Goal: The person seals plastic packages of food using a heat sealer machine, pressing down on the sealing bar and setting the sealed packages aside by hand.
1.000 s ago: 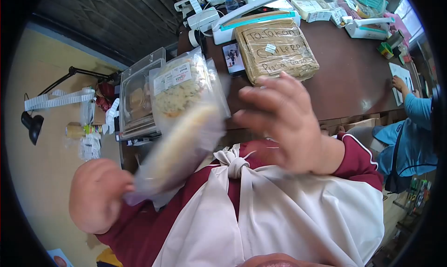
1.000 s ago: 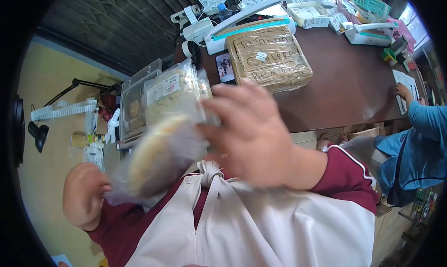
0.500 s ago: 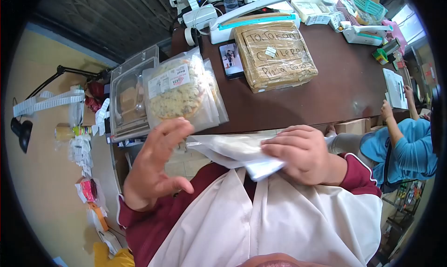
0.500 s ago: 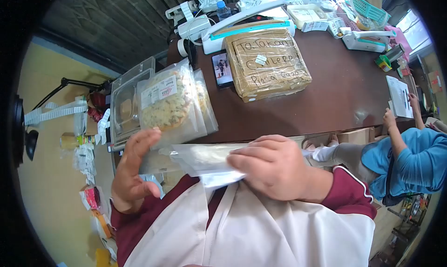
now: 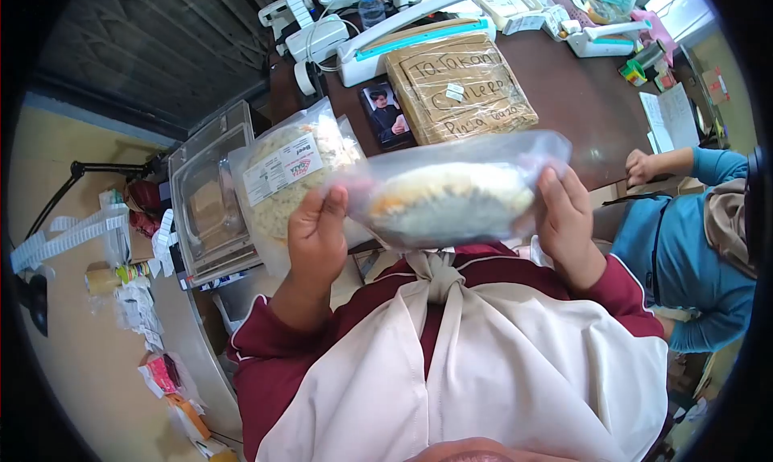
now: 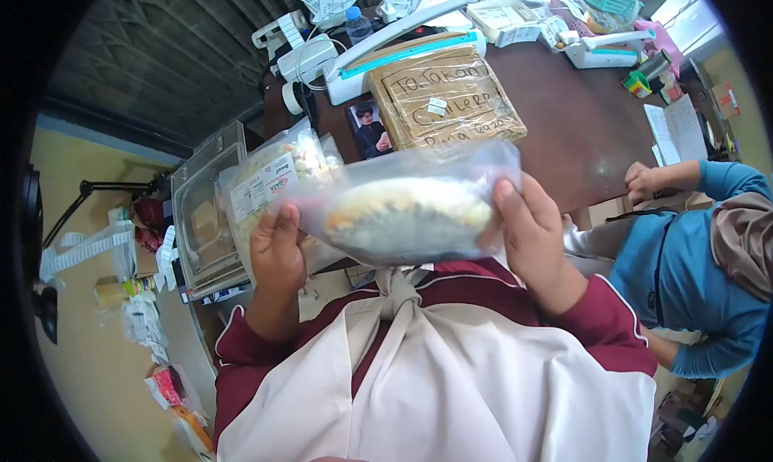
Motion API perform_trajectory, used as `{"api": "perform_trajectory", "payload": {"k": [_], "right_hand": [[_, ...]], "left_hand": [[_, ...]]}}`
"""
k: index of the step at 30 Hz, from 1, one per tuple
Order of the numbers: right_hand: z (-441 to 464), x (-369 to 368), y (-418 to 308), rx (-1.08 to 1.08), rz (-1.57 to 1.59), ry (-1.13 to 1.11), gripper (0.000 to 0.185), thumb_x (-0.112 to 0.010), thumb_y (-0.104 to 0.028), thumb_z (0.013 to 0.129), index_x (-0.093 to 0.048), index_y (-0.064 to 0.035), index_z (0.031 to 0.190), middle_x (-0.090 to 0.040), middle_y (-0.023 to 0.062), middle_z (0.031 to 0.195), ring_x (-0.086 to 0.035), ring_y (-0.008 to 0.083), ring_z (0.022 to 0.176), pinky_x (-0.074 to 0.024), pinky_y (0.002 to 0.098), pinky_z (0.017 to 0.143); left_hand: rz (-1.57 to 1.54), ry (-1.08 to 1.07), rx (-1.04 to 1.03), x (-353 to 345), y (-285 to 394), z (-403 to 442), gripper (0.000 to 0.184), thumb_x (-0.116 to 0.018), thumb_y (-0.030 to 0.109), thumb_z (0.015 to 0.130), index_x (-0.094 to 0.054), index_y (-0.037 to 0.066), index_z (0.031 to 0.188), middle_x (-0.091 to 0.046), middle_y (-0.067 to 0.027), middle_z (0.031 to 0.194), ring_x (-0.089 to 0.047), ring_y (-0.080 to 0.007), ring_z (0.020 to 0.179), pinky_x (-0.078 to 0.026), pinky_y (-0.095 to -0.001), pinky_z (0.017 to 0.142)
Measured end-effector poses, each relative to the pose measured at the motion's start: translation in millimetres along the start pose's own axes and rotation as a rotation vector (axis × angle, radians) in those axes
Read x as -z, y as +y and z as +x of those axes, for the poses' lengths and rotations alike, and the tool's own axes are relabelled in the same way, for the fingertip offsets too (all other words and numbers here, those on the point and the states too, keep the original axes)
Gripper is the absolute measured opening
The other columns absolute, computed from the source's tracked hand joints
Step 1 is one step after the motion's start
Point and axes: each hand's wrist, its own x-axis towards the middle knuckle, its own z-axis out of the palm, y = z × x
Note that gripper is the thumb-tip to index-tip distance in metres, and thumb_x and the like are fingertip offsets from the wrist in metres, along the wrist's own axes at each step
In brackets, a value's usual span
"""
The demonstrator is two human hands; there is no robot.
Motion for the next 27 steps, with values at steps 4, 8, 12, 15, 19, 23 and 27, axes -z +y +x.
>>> {"api": "perform_trajectory", "payload": {"k": [4, 8, 12, 15, 19, 23, 27], "right_hand": [[27, 15, 37, 0.052, 0.201, -0.111, 0.032, -0.042, -0.022, 0.099, -0.052, 0.0017, 0.118, -0.06, 0.0057, 0.105, -0.056, 0.0091, 0.09, -0.0445, 0.0224, 0.078], [56, 27, 44, 0.138, 0.251, -0.244, 0.032, -0.042, -0.021, 0.099, -0.051, 0.0002, 0.12, -0.058, 0.0047, 0.112, -0.053, 0.0095, 0.1, -0.0411, 0.0242, 0.089], [92, 46, 53, 0.126, 0.287, -0.251, 0.028, -0.044, -0.021, 0.098, -0.055, -0.0011, 0.115, -0.061, 0.0014, 0.101, -0.055, 0.0089, 0.087, -0.0439, 0.0237, 0.077], [121, 58, 41, 0.14, 0.269, -0.107, 0.027, -0.046, -0.022, 0.097, -0.06, -0.0007, 0.106, -0.062, 0.001, 0.088, -0.055, 0.0089, 0.077, -0.0442, 0.0244, 0.069], [185, 86, 44, 0.094, -0.214, 0.018, 0.032, -0.053, -0.025, 0.092, -0.064, 0.0044, 0.091, -0.061, 0.004, 0.075, -0.054, 0.0105, 0.067, -0.0435, 0.0261, 0.062], [257, 100, 74, -0.275, -0.098, -0.033, 0.032, -0.054, -0.026, 0.091, -0.062, 0.0051, 0.099, -0.062, 0.0066, 0.078, -0.055, 0.0116, 0.067, -0.044, 0.0266, 0.062], [320, 106, 123, -0.225, -0.185, -0.034, 0.033, -0.055, -0.027, 0.09, -0.062, 0.0012, 0.106, -0.064, 0.0101, 0.085, -0.058, 0.0174, 0.074, -0.0456, 0.0293, 0.067]], "left_hand": [[0.184, 0.053, -0.089, -22, 12, 26, 0.025, -0.049, 0.017, 0.097, -0.064, -0.002, 0.098, -0.066, -0.0037, 0.087, -0.056, -0.0074, 0.078, -0.043, -0.0217, 0.073], [0.195, 0.142, -0.074, -58, 26, 40, 0.025, -0.05, 0.018, 0.096, -0.065, -0.002, 0.094, -0.065, -0.0036, 0.083, -0.056, -0.0076, 0.074, -0.044, -0.0216, 0.069], [0.133, 0.192, -0.033, -82, 26, 55, 0.025, -0.049, 0.018, 0.096, -0.064, -0.002, 0.092, -0.065, -0.0049, 0.082, -0.057, -0.0088, 0.074, -0.045, -0.0231, 0.069], [0.223, 0.217, 0.006, -93, 15, 75, 0.027, -0.049, 0.021, 0.096, -0.064, -0.001, 0.092, -0.065, -0.0063, 0.083, -0.059, -0.0117, 0.073, -0.047, -0.025, 0.07], [0.256, 0.274, 0.203, -104, -30, 118, 0.027, -0.049, 0.02, 0.096, -0.064, -0.001, 0.091, -0.064, -0.0073, 0.083, -0.058, -0.0116, 0.072, -0.046, -0.0248, 0.068], [0.183, 0.271, 0.418, -108, -88, 166, 0.028, -0.053, 0.025, 0.094, -0.063, -0.001, 0.091, -0.064, -0.0063, 0.08, -0.058, -0.0119, 0.07, -0.046, -0.0257, 0.065], [0.374, 0.386, 0.349, -96, -142, 215, 0.029, -0.057, 0.027, 0.091, -0.062, -0.001, 0.097, -0.063, -0.0096, 0.086, -0.06, -0.0184, 0.076, -0.048, -0.0305, 0.068]]}}
